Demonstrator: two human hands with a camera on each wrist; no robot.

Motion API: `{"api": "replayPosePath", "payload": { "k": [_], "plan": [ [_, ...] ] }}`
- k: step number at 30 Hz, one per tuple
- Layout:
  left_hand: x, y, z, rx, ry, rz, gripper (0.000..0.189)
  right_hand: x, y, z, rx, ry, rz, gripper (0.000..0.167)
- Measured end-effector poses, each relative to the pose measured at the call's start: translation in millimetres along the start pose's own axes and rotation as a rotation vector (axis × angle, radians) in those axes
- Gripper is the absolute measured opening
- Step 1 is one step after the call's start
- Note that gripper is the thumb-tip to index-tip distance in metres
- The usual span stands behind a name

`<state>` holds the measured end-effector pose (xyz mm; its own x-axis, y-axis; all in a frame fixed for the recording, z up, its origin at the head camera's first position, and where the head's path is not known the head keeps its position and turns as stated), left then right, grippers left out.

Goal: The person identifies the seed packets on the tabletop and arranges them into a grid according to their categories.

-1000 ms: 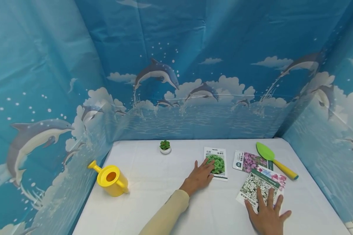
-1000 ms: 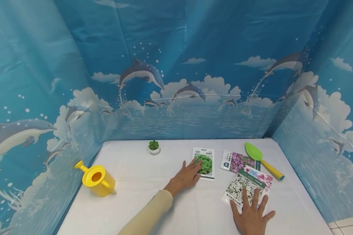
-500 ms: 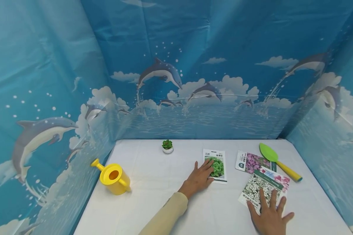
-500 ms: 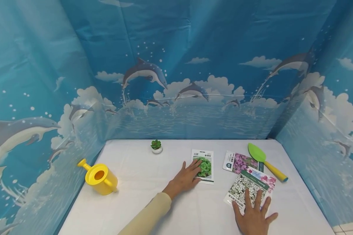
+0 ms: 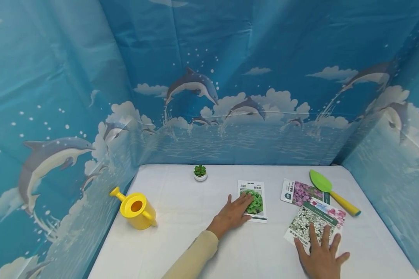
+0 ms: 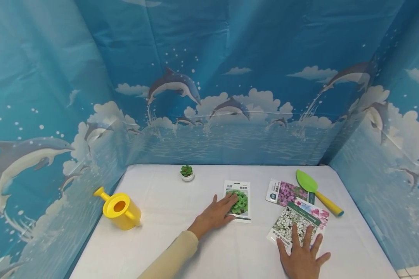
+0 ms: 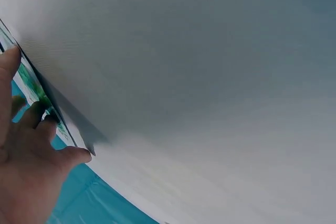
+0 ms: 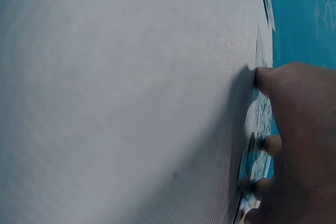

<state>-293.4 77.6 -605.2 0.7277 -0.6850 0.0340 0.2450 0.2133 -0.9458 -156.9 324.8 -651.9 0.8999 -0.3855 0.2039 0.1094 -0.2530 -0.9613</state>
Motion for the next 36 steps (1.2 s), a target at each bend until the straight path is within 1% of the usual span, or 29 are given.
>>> {"api": "replayPosePath", "payload": {
  "k": [3,5,10,14,18,22,30,36],
  "plan": [
    [3.7,1.5,-2.1,-0.028,-0.002,-0.009,0.065,-0.4,0.6,-0.4,0.002,-0.003,-0.010,0.097],
    [6.8,1.6,-3.7,-0.032,0.001,-0.003,0.064,-0.9,0.7,-1.1,0.000,-0.006,-0.017,0.098],
    [15.3,4.1,-11.1,0.029,-0.007,-0.006,0.064,-2.8,-1.2,-4.0,-0.001,-0.022,-0.013,0.100],
    [21.7,4.7,-14.9,0.081,-0.005,-0.018,0.065,-2.5,-1.4,-4.2,-0.003,-0.023,-0.011,0.099],
    [27.3,4.0,-17.0,0.100,-0.005,-0.025,0.065,-1.4,-0.4,-4.1,-0.012,-0.025,-0.008,0.096],
    [31.1,3.3,-17.9,0.115,-0.010,-0.024,0.063,-1.2,1.2,-2.1,-0.010,-0.017,-0.006,0.097],
    [40.8,2.2,-15.3,0.151,-0.007,-0.014,0.061,-1.1,0.4,0.1,-0.006,-0.002,-0.025,0.099],
    [49.4,3.2,-18.4,0.175,-0.022,-0.020,0.061,-3.0,-0.5,-1.7,0.002,-0.015,-0.036,0.100]
  ]
}}
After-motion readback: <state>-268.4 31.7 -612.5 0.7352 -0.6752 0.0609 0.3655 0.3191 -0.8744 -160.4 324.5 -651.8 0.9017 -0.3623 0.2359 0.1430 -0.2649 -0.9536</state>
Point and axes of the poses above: each hand's wrist, its own x-axis away from the middle knuckle, its own y-axis out of the palm, z = x × y, the point moved 10 cm from there along -x, towards the middle knuckle, and after that the axes turned 8 degrees about x, right-handed, at the moved point
